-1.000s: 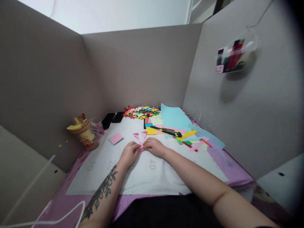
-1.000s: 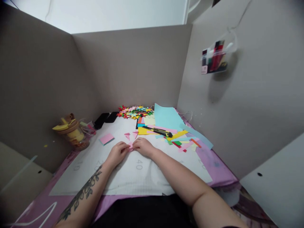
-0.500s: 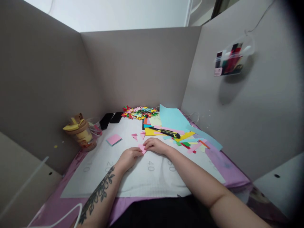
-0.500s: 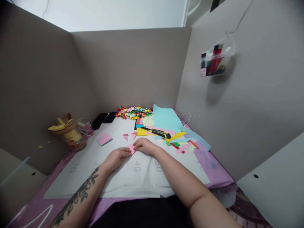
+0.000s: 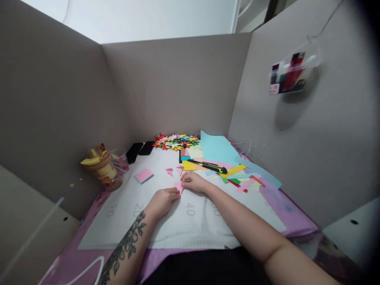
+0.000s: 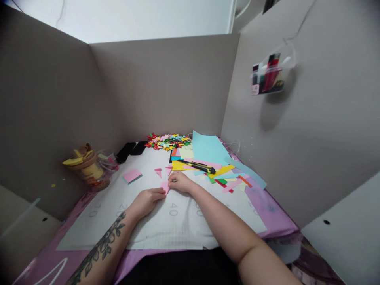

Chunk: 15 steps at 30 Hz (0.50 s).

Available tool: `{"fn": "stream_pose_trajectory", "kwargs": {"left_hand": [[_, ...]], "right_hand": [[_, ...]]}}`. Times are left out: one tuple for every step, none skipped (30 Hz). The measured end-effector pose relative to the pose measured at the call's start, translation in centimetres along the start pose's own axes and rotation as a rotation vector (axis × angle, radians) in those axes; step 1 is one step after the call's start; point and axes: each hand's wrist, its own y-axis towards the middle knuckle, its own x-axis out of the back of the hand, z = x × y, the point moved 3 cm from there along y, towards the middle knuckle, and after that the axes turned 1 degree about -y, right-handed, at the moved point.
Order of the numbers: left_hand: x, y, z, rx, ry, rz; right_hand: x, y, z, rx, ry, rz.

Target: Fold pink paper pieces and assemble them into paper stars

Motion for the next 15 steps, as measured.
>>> {"fn": "stream_pose_trajectory", "kwargs": {"left_hand": [[-0.07, -0.03, 0.03, -0.001, 0.001, 0.001], [-0.16, -0.04, 0.09, -0.001, 0.004, -0.002], [-0.25, -0.05, 0.17, 0.003, 0.007, -0.007], [-0.36, -0.05, 0.24, 0.009, 0.010, -0.015], [-0.45, -0.03, 0.32, 0.019, 0.012, -0.024], [-0.53, -0.01, 0.37, 0.033, 0.013, -0.033], [-0.60, 0.02, 0.41, 0.050, 0.011, -0.043], [-0.64, 0.05, 0.41, 0.069, 0.008, -0.052], [-0.66, 0.09, 0.38, 0.084, 0.007, -0.057], [-0.67, 0.12, 0.30, 0.095, 0.010, -0.059], [-0.67, 0.15, 0.20, 0.099, 0.021, -0.054], [-0.67, 0.18, 0.07, 0.098, 0.036, -0.045], [-0.66, 0.21, -0.05, 0.094, 0.055, -0.033], [-0.67, 0.24, -0.16, 0.089, 0.072, -0.020], [-0.67, 0.27, -0.24, 0.087, 0.087, -0.009]], "right_hand": [[-0.12, 0.09, 0.00, -0.012, -0.024, -0.016], [-0.24, 0.17, -0.01, -0.029, -0.049, -0.032], [-0.34, 0.23, -0.02, -0.050, -0.075, -0.047], [-0.44, 0.29, -0.04, -0.074, -0.100, -0.059], [-0.52, 0.33, -0.05, -0.094, -0.125, -0.067], [-0.60, 0.38, -0.04, -0.108, -0.149, -0.070], [-0.68, 0.42, -0.02, -0.116, -0.170, -0.066], [-0.74, 0.45, 0.00, -0.121, -0.187, -0.059], [-0.78, 0.48, 0.01, -0.125, -0.200, -0.053], [-0.80, 0.50, 0.03, -0.128, -0.208, -0.048], [-0.80, 0.50, 0.04, -0.131, -0.213, -0.047], [-0.78, 0.50, 0.06, -0.135, -0.215, -0.047], [-0.76, 0.48, 0.09, -0.137, -0.218, -0.049], [-0.74, 0.47, 0.12, -0.138, -0.220, -0.049], [-0.74, 0.45, 0.17, -0.139, -0.223, -0.048]]}}
